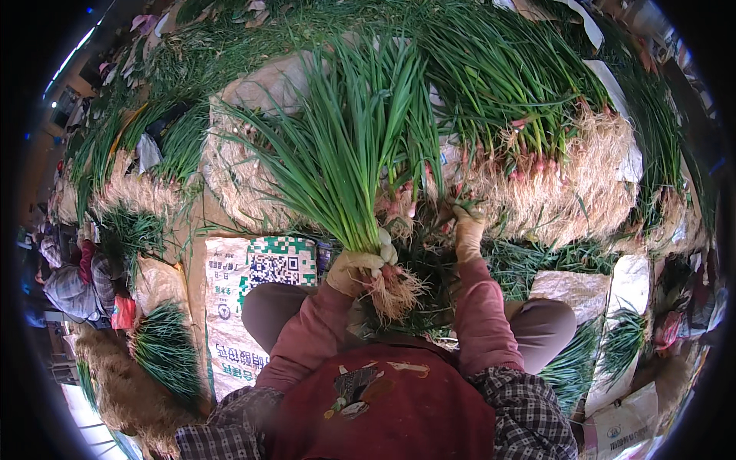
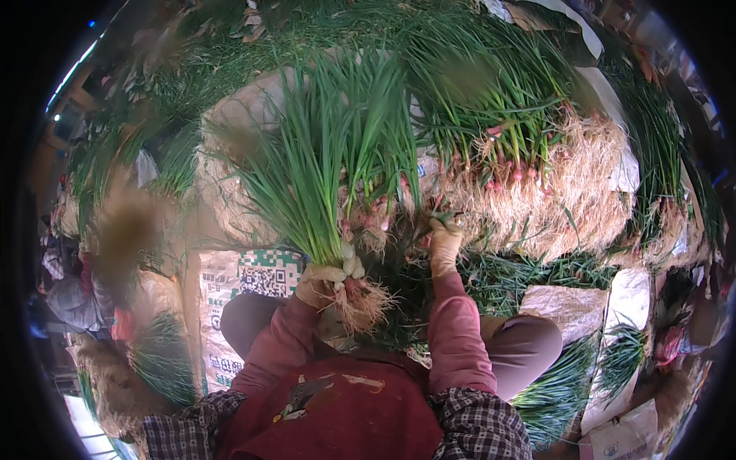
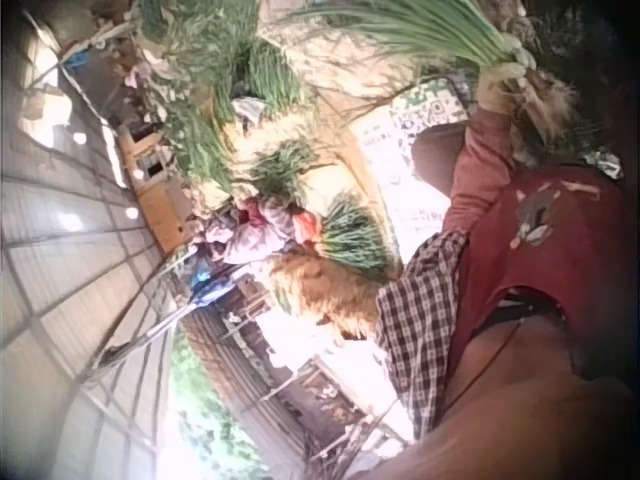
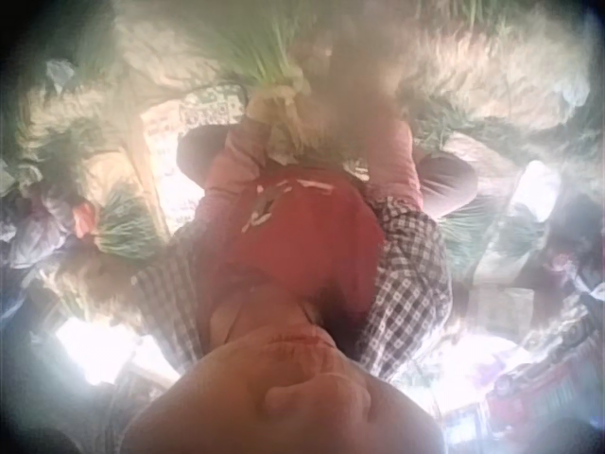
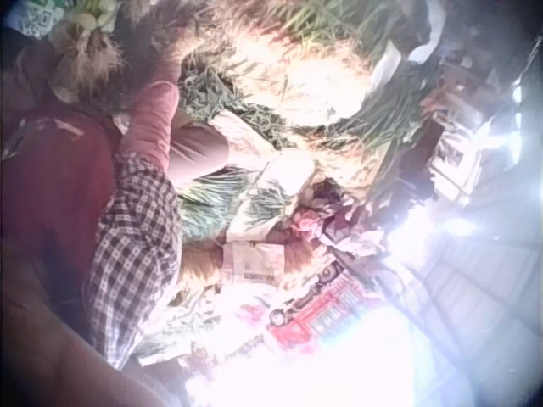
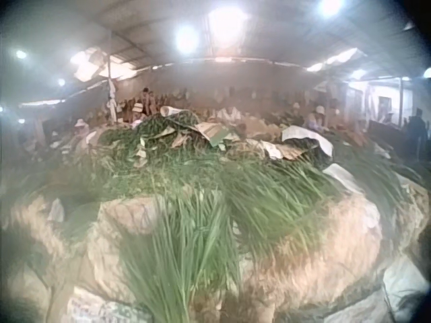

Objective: The person bundles green scallions together, cleaning the stalks by hand and using a large sheet to gather and organize them.

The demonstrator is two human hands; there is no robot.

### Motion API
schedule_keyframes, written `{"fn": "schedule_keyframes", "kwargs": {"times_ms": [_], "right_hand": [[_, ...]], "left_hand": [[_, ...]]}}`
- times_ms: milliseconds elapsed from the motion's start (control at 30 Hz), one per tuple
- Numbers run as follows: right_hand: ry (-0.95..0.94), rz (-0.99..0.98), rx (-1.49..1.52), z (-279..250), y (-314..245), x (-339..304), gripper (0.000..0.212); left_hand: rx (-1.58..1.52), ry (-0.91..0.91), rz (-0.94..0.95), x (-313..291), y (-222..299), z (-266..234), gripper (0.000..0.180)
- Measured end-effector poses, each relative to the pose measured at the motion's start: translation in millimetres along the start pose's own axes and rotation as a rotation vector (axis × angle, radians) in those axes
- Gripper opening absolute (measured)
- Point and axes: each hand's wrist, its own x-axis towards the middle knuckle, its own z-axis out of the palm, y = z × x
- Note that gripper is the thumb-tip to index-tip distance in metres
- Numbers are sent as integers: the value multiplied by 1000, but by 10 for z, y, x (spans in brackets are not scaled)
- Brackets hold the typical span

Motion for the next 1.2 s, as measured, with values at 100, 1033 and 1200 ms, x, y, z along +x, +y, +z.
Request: {"fn": "schedule_keyframes", "kwargs": {"times_ms": [100,1033,1200], "right_hand": [[78,212,59,-308,-87,-202,20],[-1015,38,-1300,-956,50,-777,43],[-893,23,-317,381,-1244,-722,41]], "left_hand": [[3,114,-3,6,-28,122,37],[120,159,-103,58,-53,155,55],[39,148,-161,18,-47,306,62]]}}
